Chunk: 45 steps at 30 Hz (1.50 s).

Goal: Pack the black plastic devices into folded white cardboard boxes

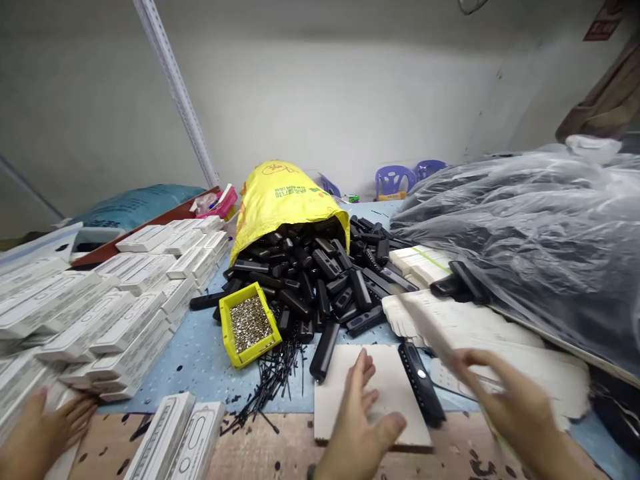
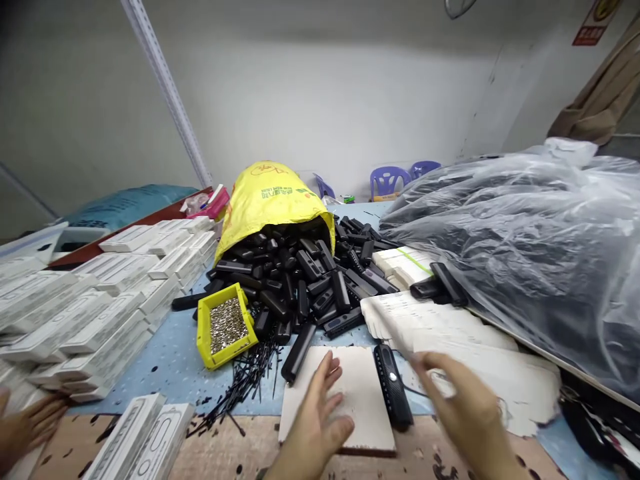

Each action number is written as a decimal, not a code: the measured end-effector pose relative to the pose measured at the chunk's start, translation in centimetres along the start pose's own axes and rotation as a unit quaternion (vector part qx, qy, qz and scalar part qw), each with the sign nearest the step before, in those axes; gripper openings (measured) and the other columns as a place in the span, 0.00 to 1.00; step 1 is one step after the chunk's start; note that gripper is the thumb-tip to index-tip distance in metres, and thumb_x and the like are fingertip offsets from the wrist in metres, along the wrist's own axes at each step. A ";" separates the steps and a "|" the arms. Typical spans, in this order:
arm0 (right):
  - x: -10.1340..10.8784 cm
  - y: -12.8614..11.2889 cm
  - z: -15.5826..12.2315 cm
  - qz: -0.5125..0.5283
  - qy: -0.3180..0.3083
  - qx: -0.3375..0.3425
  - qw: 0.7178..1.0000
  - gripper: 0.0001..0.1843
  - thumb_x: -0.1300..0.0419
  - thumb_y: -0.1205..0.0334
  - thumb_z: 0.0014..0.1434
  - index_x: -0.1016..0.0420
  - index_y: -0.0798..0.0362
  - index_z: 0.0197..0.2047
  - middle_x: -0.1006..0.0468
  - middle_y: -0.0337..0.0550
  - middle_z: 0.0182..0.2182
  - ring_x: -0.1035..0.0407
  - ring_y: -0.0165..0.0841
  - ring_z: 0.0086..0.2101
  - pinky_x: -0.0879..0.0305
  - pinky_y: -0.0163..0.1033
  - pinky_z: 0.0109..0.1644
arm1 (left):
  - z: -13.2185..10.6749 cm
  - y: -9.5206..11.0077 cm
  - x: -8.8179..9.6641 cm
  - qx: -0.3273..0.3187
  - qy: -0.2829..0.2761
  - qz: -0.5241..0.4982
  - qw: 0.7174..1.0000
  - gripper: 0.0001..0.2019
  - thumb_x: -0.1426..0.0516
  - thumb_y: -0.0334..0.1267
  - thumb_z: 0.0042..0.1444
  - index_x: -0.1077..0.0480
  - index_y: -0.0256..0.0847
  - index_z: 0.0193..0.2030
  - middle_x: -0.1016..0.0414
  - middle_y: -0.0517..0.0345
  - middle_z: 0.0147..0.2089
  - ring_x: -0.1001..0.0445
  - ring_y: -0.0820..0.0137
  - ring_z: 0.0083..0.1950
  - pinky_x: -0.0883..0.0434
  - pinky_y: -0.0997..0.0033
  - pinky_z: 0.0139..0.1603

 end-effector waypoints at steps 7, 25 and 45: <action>-10.1 -15.0 -5.4 0.090 -0.247 0.280 0.923 0.32 0.44 0.70 0.59 0.39 0.47 0.66 0.29 0.47 0.58 0.33 0.41 0.57 0.35 0.49 0.62 | -0.3 3.8 0.6 -0.017 -0.070 -0.173 0.982 0.31 0.38 0.50 0.49 0.33 0.44 0.60 0.31 0.49 0.55 0.31 0.61 0.54 0.36 0.62 0.58; -17.3 -10.4 -7.2 0.432 -0.433 -0.255 0.749 0.26 0.41 0.39 0.57 0.21 0.51 0.48 0.22 0.49 0.42 0.28 0.40 0.42 0.31 0.44 0.47 | -3.1 4.6 0.7 0.028 -0.191 -0.044 0.980 0.30 0.34 0.51 0.45 0.27 0.34 0.51 0.24 0.46 0.45 0.27 0.60 0.47 0.33 0.68 0.47; -17.6 -14.6 -6.2 0.321 -0.355 -0.047 0.877 0.12 0.43 0.57 0.64 0.22 0.50 0.46 0.25 0.49 0.53 0.33 0.40 0.57 0.35 0.44 0.61 | -5.8 7.4 7.0 -0.323 0.220 0.489 0.780 0.36 0.43 0.33 0.55 0.57 0.42 0.67 0.30 0.43 0.55 0.24 0.62 0.50 0.25 0.62 0.46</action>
Point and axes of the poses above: each hand's wrist, its own z-axis towards the middle knuckle, its own x-axis out of the back of the hand, y = z × x, the point moved 9 cm from there along z, towards the middle knuckle
